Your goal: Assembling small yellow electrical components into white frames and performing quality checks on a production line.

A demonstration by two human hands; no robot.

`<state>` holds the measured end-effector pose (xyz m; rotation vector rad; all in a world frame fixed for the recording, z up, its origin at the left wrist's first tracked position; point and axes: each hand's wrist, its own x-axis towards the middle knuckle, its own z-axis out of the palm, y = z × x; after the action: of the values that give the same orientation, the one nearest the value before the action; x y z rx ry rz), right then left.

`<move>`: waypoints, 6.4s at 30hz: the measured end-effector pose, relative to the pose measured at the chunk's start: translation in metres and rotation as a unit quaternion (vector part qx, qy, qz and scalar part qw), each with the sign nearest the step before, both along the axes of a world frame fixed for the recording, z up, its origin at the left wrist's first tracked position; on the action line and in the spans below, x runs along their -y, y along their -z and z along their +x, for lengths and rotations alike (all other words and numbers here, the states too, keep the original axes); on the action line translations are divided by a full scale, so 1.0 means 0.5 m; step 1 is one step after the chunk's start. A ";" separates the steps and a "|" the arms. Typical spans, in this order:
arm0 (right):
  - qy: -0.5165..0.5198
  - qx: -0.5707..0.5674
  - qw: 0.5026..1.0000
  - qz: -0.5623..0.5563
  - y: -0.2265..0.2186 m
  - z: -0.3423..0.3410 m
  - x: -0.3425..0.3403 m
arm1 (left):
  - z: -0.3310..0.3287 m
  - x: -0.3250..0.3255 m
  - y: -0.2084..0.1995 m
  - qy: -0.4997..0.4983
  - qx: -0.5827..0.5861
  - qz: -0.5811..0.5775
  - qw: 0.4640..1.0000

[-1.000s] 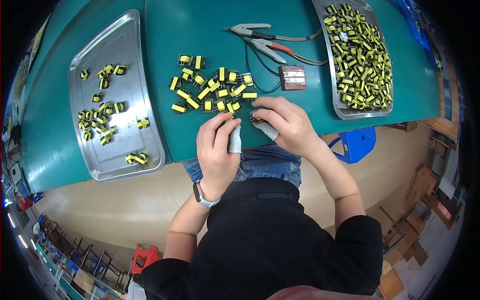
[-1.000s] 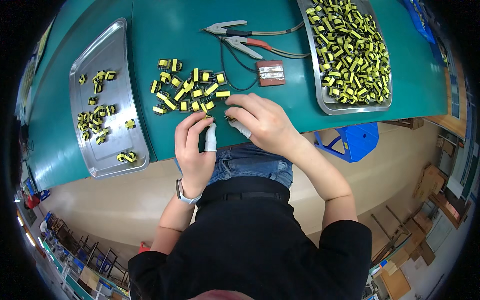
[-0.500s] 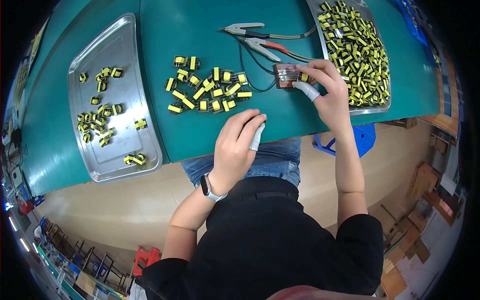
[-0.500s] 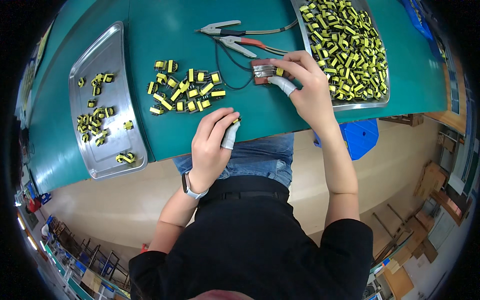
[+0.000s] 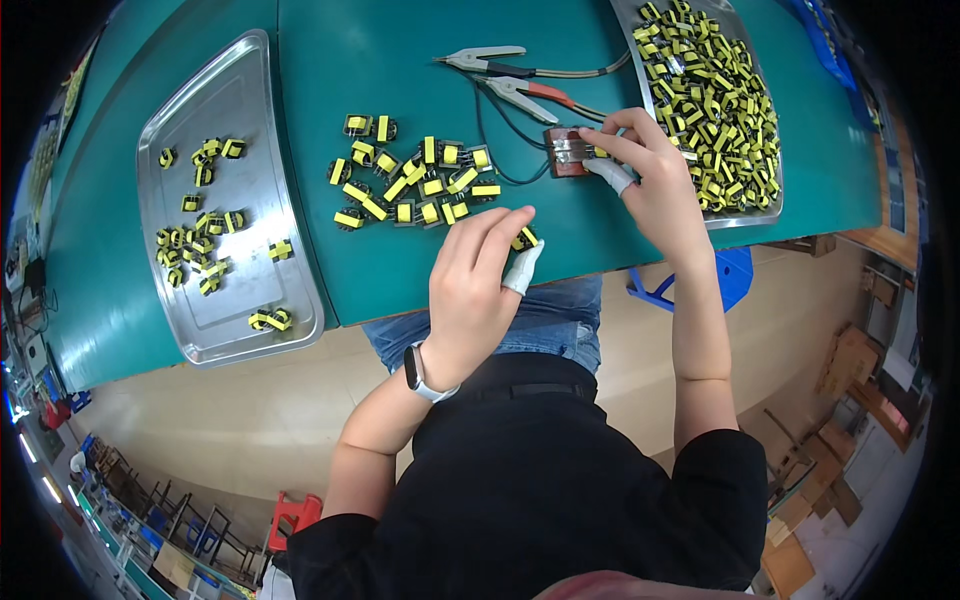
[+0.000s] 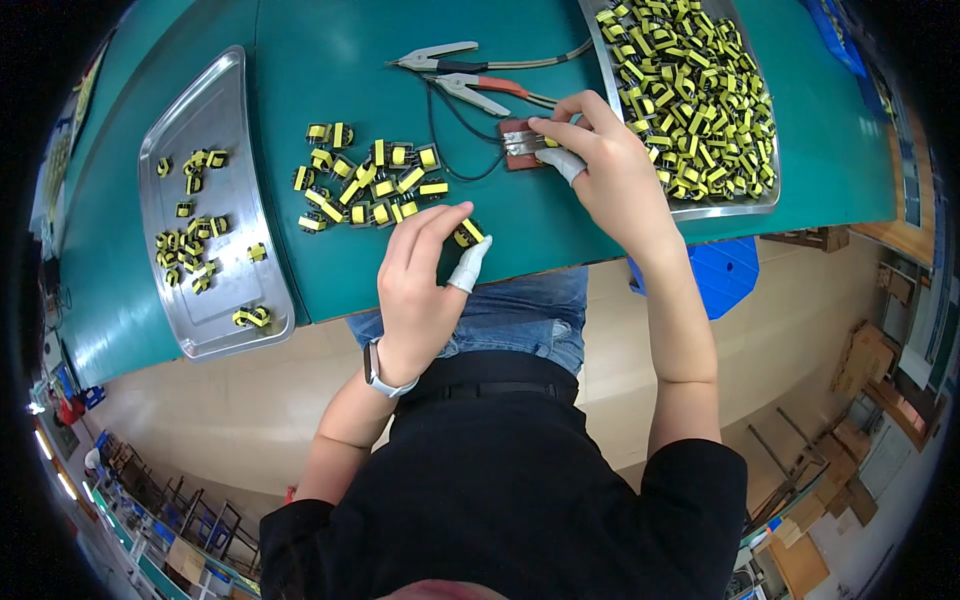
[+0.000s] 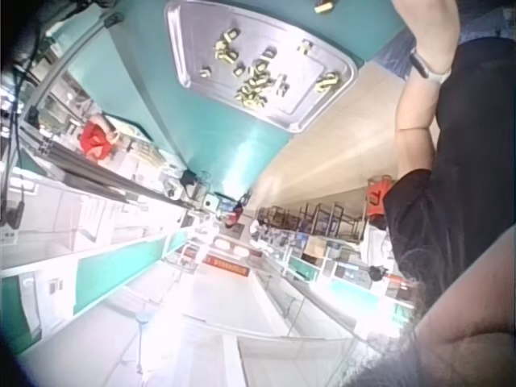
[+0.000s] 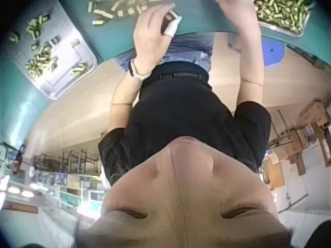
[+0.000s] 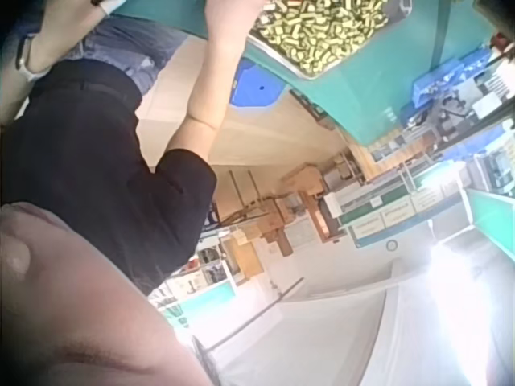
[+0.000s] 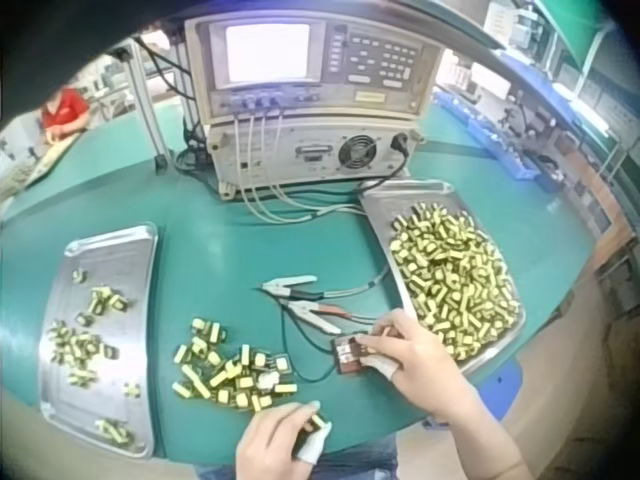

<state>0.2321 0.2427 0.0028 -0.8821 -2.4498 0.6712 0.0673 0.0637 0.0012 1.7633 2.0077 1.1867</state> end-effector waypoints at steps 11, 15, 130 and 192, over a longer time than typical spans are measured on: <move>-0.060 -0.307 0.651 -0.692 -0.012 -0.020 0.112 | -0.010 -0.038 -0.017 0.050 0.104 0.142 0.983; -0.055 -0.351 0.629 -0.692 0.005 -0.025 0.118 | -0.015 -0.053 -0.027 0.051 0.031 0.142 0.988; -0.152 -0.525 0.493 -0.677 0.078 0.007 0.075 | -0.140 -0.047 -0.032 0.130 -0.187 -0.039 0.973; 0.338 0.048 0.909 0.238 -0.013 0.072 -0.167 | -0.085 0.018 0.013 -0.060 -0.115 0.011 0.992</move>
<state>0.2679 0.3261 0.0093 -1.4425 -2.0197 -0.2141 0.0245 0.0547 -0.0055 1.8895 2.2670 1.0852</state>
